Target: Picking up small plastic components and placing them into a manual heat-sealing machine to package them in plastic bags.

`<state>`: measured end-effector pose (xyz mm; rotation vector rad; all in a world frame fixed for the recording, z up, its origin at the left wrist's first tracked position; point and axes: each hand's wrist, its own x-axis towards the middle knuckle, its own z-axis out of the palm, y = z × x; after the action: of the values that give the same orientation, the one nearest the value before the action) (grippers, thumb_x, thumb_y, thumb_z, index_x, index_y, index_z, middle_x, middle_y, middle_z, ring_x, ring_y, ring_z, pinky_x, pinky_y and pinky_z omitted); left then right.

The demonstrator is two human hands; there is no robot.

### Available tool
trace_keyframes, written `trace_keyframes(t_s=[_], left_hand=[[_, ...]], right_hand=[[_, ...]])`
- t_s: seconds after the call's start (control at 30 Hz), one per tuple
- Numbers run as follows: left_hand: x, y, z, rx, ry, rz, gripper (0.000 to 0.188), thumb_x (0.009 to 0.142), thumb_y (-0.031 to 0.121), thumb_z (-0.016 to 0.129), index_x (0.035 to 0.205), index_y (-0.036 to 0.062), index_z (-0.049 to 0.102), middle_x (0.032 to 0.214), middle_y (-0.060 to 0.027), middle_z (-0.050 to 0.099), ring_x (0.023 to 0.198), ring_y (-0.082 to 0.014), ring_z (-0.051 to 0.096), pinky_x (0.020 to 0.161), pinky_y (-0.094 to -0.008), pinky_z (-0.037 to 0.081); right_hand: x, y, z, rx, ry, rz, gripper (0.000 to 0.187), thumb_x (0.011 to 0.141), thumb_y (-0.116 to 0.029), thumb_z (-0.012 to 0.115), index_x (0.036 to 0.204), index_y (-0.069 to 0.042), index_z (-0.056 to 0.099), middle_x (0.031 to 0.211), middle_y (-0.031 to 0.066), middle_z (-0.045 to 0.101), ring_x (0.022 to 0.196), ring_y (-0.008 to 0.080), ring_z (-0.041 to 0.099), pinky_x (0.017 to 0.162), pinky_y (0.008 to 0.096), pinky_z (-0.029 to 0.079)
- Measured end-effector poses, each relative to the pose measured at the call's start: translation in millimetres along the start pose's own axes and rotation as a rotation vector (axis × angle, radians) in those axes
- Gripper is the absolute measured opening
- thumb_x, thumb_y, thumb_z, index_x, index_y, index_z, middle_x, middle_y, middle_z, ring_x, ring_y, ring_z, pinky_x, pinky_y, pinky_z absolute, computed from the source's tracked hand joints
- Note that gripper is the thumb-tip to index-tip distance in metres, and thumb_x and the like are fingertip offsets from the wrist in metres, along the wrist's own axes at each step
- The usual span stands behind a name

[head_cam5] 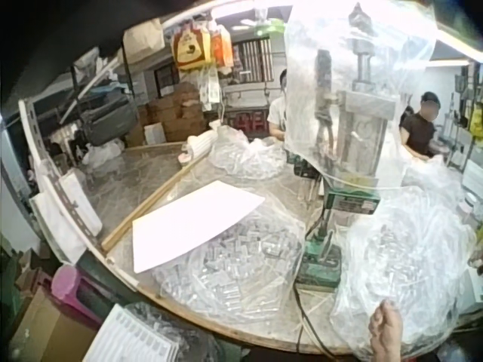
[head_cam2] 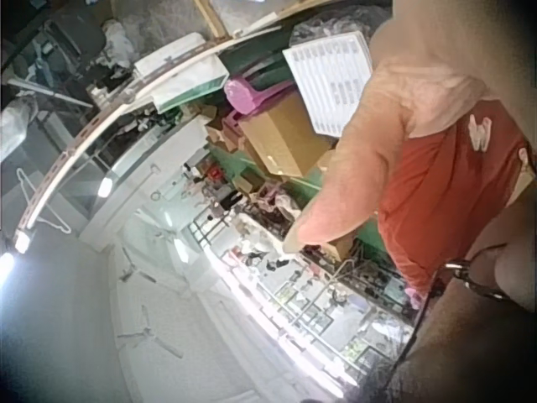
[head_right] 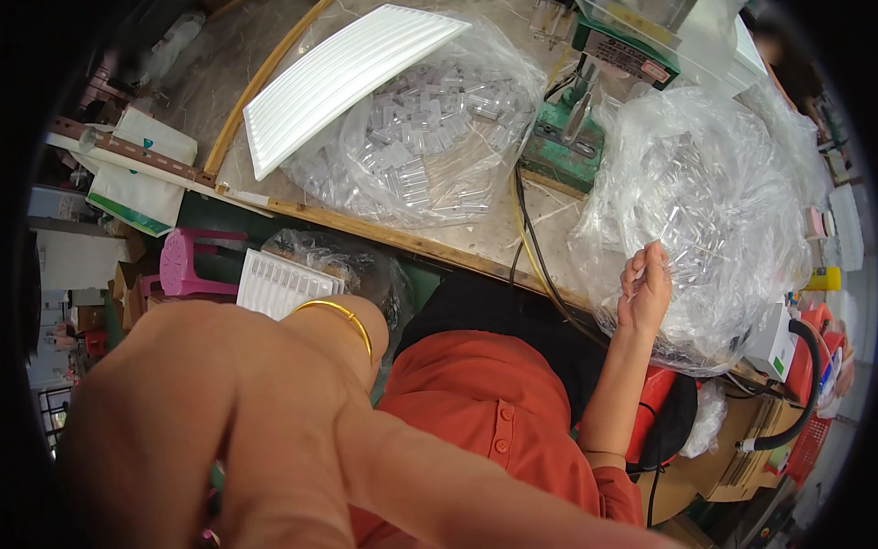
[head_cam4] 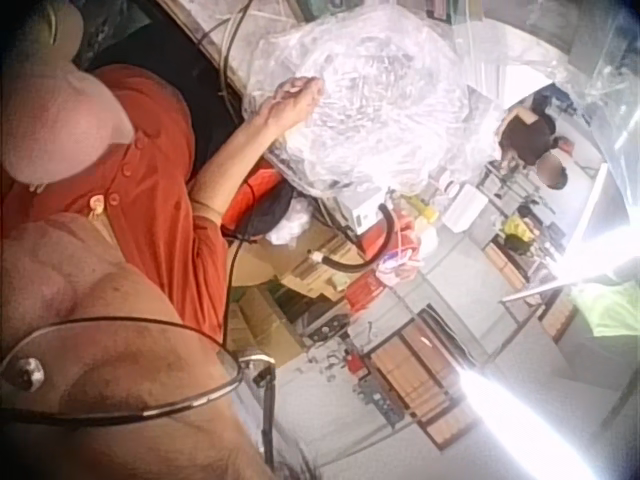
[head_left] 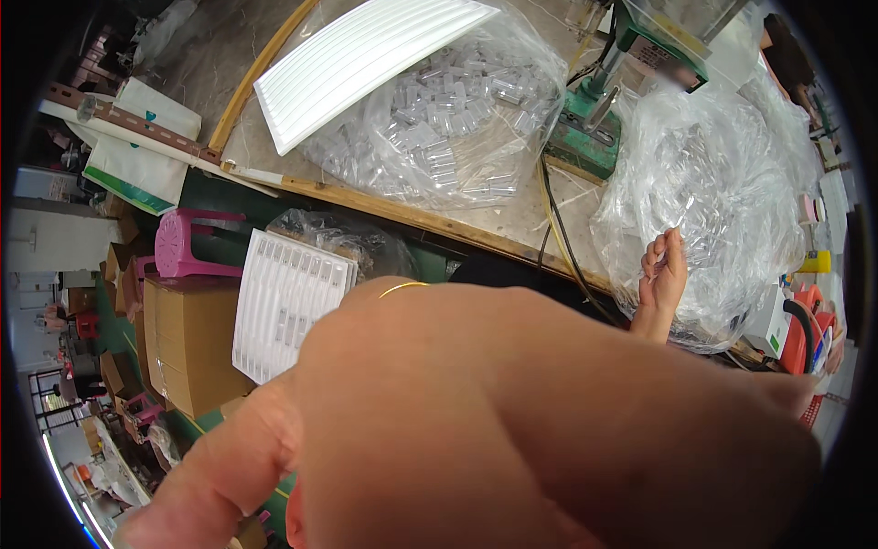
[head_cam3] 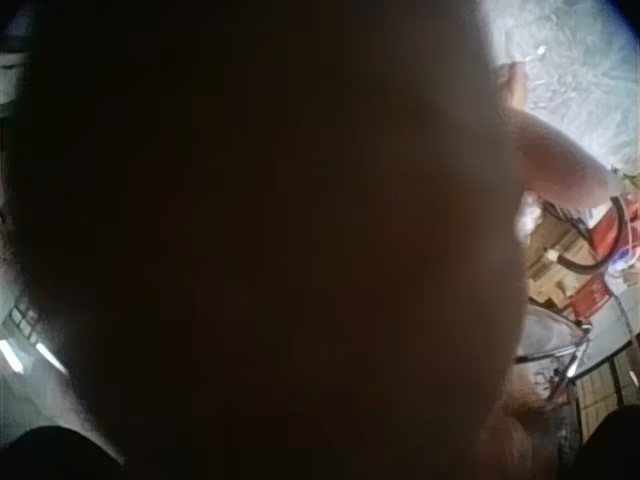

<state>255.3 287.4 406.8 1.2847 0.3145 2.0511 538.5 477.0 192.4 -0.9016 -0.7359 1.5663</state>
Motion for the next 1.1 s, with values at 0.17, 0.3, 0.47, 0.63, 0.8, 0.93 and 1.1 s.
trace_keyframes(t_s=[0.17, 0.3, 0.47, 0.63, 0.8, 0.93, 1.1], left_hand=[[-37, 49, 15, 0.124, 0.074, 0.066, 0.038, 0.075, 0.041, 0.061, 0.08, 0.0057, 0.048, 0.089, -0.0047, 0.042, 0.085, -0.0195, 0.04, 0.08, -0.0372, 0.029], [-43, 97, -20, 0.083, 0.059, 0.05, 0.04, 0.073, 0.042, 0.063, 0.079, 0.0051, 0.048, 0.088, -0.0044, 0.042, 0.083, -0.0188, 0.039, 0.077, -0.0356, 0.03], [22, -74, -25, 0.035, -0.089, -0.201, 0.044, 0.073, 0.042, 0.064, 0.089, 0.0023, 0.051, 0.093, -0.0063, 0.042, 0.082, -0.0188, 0.039, 0.074, -0.0358, 0.031], [23, -177, -81, 0.37, 0.214, -0.6, 0.019, 0.083, 0.007, 0.052, 0.1, -0.0032, 0.052, 0.09, -0.0081, 0.054, 0.077, -0.0121, 0.052, 0.071, -0.0207, 0.04], [9, -262, -164, 1.045, 0.032, -0.589, 0.029, 0.079, 0.013, 0.061, 0.103, -0.001, 0.053, 0.085, -0.0045, 0.055, 0.071, -0.0072, 0.051, 0.062, -0.0199, 0.04], [1, -302, -199, 1.609, -0.167, -0.55, 0.031, 0.076, 0.019, 0.062, 0.099, -0.0008, 0.057, 0.084, -0.011, 0.059, 0.072, -0.0184, 0.057, 0.065, -0.029, 0.045], [-17, -316, -213, 1.797, -0.275, -0.565, 0.025, 0.071, 0.017, 0.057, 0.089, 0.0013, 0.061, 0.083, -0.0174, 0.061, 0.078, -0.0313, 0.058, 0.068, -0.0379, 0.045]], right_hand=[[-1, 3, 14, -0.022, -0.05, -0.006, 0.016, 0.089, -0.021, 0.047, 0.088, -0.005, 0.049, 0.062, 0.0005, 0.043, 0.045, 0.0058, 0.037, 0.032, 0.0157, 0.025], [0, -8, -1, -0.073, 0.043, -0.059, 0.013, 0.086, -0.019, 0.052, 0.088, -0.007, 0.051, 0.063, -0.0004, 0.045, 0.046, 0.0053, 0.039, 0.034, 0.0156, 0.025], [4, -6, 8, -0.173, 0.137, 0.041, 0.012, 0.082, -0.018, 0.058, 0.088, -0.009, 0.055, 0.073, -0.0024, 0.053, 0.064, 0.0056, 0.05, 0.054, 0.0176, 0.038], [-3, -20, -11, -0.209, -0.012, -0.105, 0.018, 0.083, -0.022, 0.058, 0.087, -0.005, 0.056, 0.07, 0.0005, 0.056, 0.058, 0.0067, 0.051, 0.051, 0.0166, 0.037], [-9, -26, -10, -0.211, -0.022, -0.026, 0.016, 0.083, -0.018, 0.056, 0.085, -0.003, 0.058, 0.071, 0.0016, 0.057, 0.063, 0.0078, 0.053, 0.059, 0.0221, 0.043], [2, -3, -8, -0.296, -0.095, -0.048, 0.017, 0.082, -0.017, 0.058, 0.088, -0.001, 0.06, 0.076, 0.001, 0.059, 0.068, 0.0066, 0.051, 0.062, 0.0228, 0.043], [7, 17, -5, -0.513, -0.182, -0.022, 0.018, 0.08, -0.018, 0.061, 0.088, -0.002, 0.061, 0.077, 0.0013, 0.059, 0.07, 0.0072, 0.052, 0.063, 0.0226, 0.043]])
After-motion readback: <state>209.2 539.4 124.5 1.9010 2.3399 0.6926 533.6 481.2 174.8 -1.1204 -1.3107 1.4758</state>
